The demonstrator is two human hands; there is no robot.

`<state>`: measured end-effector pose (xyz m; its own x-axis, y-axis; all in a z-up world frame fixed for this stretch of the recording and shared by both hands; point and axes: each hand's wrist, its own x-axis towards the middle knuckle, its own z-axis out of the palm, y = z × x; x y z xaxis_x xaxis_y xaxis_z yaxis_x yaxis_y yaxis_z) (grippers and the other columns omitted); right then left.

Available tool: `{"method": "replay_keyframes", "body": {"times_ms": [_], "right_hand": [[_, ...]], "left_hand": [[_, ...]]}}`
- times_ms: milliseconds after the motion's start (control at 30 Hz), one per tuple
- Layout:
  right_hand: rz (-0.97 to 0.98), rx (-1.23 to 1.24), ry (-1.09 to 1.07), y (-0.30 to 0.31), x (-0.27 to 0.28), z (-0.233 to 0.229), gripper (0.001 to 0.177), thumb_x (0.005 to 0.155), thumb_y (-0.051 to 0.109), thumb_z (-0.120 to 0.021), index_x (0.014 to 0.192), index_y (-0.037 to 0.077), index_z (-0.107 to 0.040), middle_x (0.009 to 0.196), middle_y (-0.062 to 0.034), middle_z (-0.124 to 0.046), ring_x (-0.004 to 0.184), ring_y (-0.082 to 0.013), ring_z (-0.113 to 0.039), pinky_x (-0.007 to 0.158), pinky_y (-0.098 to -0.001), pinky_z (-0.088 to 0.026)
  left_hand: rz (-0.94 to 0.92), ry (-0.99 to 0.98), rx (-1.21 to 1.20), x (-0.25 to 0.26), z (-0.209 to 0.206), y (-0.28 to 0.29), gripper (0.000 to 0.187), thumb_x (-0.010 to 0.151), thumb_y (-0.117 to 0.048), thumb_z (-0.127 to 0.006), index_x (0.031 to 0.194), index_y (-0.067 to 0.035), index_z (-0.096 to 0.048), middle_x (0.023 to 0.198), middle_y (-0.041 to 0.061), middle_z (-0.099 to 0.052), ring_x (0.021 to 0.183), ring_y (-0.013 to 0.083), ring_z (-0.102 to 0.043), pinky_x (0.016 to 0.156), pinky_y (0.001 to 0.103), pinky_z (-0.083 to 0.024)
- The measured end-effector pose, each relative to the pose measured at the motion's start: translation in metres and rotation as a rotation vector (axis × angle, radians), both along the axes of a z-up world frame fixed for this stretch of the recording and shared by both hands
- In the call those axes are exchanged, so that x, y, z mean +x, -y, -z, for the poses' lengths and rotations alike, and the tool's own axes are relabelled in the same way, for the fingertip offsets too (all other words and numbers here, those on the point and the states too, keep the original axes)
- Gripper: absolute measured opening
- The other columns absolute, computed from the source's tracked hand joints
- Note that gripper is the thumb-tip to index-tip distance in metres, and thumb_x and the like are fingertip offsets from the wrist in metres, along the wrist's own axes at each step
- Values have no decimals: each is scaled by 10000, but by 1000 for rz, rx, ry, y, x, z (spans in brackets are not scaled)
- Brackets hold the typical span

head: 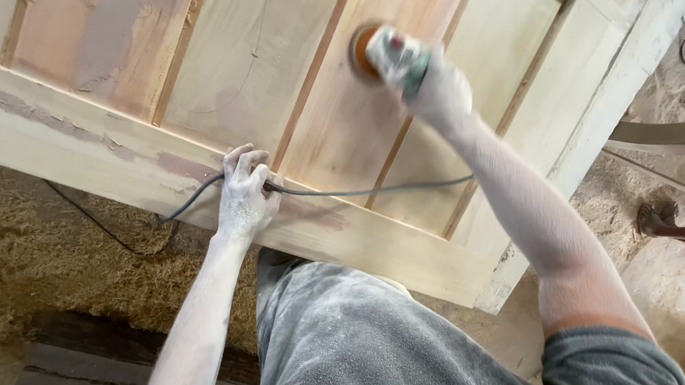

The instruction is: The person uses an orbital sander to smooth the surface of a large wooden panel. They move the sander across the flat areas and along the raised frame edges, generating wood dust.

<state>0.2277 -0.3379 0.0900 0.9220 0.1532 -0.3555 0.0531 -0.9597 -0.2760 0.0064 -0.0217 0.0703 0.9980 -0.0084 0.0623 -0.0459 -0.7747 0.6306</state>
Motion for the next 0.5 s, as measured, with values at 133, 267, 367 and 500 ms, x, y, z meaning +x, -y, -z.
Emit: {"method": "replay_keyframes", "body": {"times_ms": [133,267,367,500], "right_hand": [[-61,-55,-68,-7,-39,-14,571,796,217,-828,1179,16,-455,895,-253,-722,855,-477,-714,763,-562,-577],[10,-67,-96,-21,-13,-23,623,762,204,-826,1205,9,-434,899,-261,-720,863,-468,-718,777,-548,-584],[70,-128,-51,-33,18,-18,601,796,210,-822,1205,1,-435,918,-264,-720,875,-460,-719,762,-550,-586],[122,-129,6,-44,52,-6,667,729,203,-858,1203,2,-433,931,-256,-719,883,-453,-716,780,-532,-589]], "left_hand": [[30,-416,-227,18,-58,-13,223,764,-75,-783,930,-8,-649,1385,182,-568,1279,410,-540,1054,482,-491],[77,-821,-313,60,-79,-43,333,806,-135,-761,1128,-117,-678,1411,98,-587,1215,314,-619,1068,439,-493],[-143,-764,-348,121,-39,-61,324,1010,-228,-500,1306,-140,-597,1365,166,-680,1244,313,-692,1043,440,-588],[-45,-106,-26,195,24,-77,646,1039,-448,-684,1531,-101,-450,1678,187,-281,1566,376,-222,1272,594,-220]]}}
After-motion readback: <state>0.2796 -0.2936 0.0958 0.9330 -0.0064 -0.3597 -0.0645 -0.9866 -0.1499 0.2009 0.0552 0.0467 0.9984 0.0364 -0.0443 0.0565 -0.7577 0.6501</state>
